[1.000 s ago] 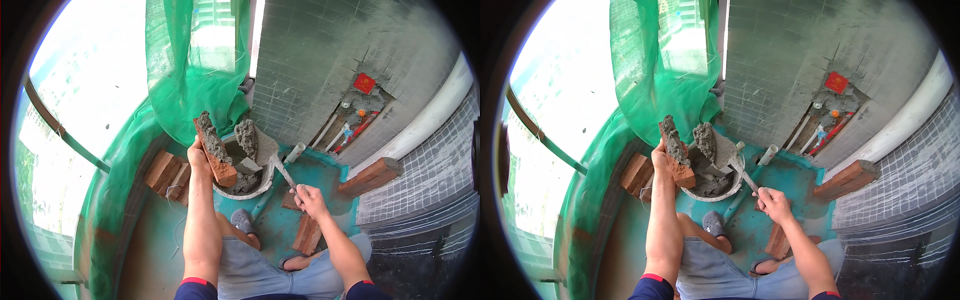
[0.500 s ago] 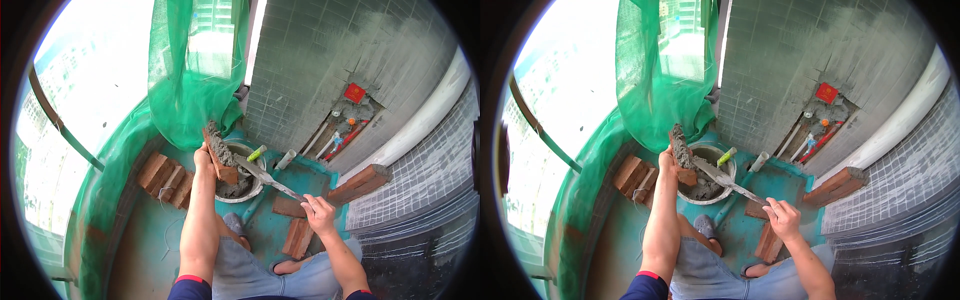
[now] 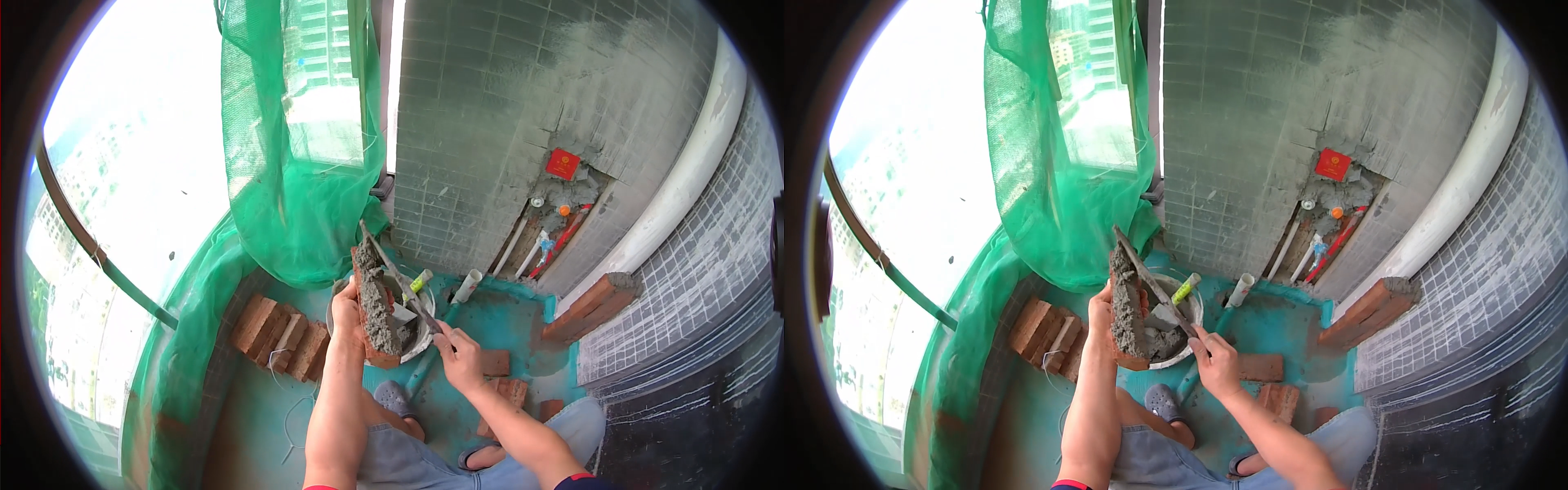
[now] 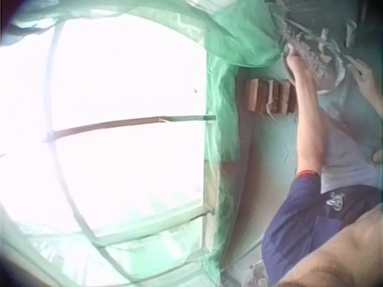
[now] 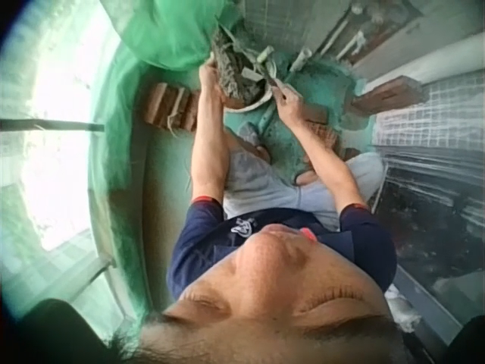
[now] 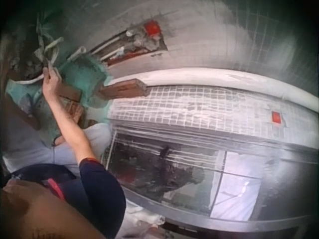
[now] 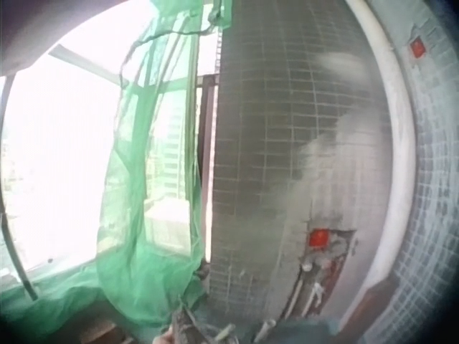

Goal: The person lays bricks to build a wall, applying mortar with a trowel, placing each brick onto the wall, and scraping away excess mortar.

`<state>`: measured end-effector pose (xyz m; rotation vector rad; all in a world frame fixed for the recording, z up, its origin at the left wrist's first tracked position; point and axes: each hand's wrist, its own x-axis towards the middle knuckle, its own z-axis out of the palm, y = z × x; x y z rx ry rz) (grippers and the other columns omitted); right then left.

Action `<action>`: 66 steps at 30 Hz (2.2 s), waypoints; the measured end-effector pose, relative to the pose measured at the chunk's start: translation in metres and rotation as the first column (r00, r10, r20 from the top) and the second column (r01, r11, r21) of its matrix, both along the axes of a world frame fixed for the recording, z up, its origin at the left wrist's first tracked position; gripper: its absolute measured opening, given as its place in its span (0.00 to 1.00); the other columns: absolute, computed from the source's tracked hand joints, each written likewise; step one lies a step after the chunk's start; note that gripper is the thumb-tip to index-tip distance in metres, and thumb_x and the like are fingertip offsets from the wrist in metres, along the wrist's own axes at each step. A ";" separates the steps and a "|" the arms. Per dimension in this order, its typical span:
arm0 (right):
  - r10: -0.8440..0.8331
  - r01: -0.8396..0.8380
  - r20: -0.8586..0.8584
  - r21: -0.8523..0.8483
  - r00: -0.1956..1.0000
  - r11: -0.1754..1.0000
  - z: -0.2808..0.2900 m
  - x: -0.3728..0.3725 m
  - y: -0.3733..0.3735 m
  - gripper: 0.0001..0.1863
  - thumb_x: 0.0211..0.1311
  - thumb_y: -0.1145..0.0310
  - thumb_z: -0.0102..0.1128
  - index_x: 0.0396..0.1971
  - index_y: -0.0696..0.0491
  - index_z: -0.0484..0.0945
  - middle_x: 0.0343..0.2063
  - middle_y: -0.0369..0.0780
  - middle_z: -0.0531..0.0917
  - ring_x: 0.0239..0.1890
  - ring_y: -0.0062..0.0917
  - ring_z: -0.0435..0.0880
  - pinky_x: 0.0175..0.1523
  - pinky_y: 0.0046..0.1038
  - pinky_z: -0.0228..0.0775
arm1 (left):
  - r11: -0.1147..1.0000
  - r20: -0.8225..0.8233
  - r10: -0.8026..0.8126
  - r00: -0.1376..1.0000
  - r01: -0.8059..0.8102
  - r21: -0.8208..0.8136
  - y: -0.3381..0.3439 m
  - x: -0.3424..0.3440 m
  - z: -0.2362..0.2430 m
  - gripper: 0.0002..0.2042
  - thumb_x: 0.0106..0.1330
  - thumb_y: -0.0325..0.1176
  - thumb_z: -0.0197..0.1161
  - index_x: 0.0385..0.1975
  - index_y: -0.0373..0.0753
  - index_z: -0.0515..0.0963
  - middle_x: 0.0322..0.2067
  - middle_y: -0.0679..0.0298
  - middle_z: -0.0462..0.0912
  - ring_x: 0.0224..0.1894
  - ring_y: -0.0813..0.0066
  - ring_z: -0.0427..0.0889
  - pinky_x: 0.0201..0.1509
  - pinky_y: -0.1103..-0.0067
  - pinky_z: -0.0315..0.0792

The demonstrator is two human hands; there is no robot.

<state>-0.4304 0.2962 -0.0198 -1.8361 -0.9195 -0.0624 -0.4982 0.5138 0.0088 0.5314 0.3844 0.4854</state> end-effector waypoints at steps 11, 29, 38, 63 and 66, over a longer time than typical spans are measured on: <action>-0.016 0.031 0.090 -0.169 0.996 0.985 -0.028 -0.005 -0.064 0.15 0.64 0.66 0.61 0.48 0.55 0.81 0.28 0.43 0.80 0.27 0.38 0.79 0.32 0.33 0.72 | 0.995 -0.017 0.082 0.996 -0.083 -0.055 0.034 -0.014 -0.013 0.19 0.75 0.45 0.44 0.41 0.35 0.75 0.31 0.53 0.82 0.30 0.61 0.82 0.37 0.66 0.79; 0.029 -0.014 0.103 -0.139 0.994 0.990 0.007 0.004 -0.054 0.15 0.64 0.65 0.62 0.46 0.59 0.81 0.29 0.45 0.80 0.27 0.39 0.80 0.31 0.34 0.71 | 0.998 -0.092 -0.014 0.996 0.007 -0.069 0.013 -0.031 0.023 0.14 0.73 0.36 0.42 0.43 0.32 0.73 0.28 0.52 0.80 0.27 0.61 0.81 0.32 0.69 0.77; 0.101 -0.102 -0.020 -0.063 0.995 0.993 0.026 -0.021 -0.033 0.15 0.64 0.68 0.61 0.47 0.60 0.80 0.29 0.46 0.80 0.29 0.40 0.79 0.34 0.33 0.71 | 0.992 0.042 0.024 0.999 -0.018 -0.127 0.020 -0.009 -0.013 0.17 0.74 0.43 0.45 0.43 0.35 0.75 0.35 0.54 0.83 0.31 0.59 0.82 0.38 0.66 0.78; 0.274 0.091 0.528 -0.564 0.804 0.821 0.169 -0.031 -0.100 0.17 0.56 0.70 0.67 0.47 0.54 0.81 0.27 0.39 0.78 0.22 0.33 0.79 0.26 0.33 0.70 | 0.830 0.130 0.541 0.831 -0.502 -0.243 0.029 0.041 -0.048 0.15 0.75 0.44 0.49 0.47 0.38 0.71 0.43 0.59 0.80 0.42 0.65 0.80 0.48 0.67 0.75; 0.305 0.101 0.582 -0.561 0.754 0.821 0.170 -0.035 -0.100 0.17 0.56 0.70 0.67 0.47 0.54 0.82 0.26 0.37 0.76 0.23 0.30 0.80 0.26 0.32 0.72 | 0.817 0.148 0.559 0.816 -0.512 -0.265 0.036 0.040 -0.059 0.14 0.75 0.42 0.49 0.47 0.37 0.70 0.43 0.58 0.79 0.43 0.63 0.80 0.49 0.67 0.76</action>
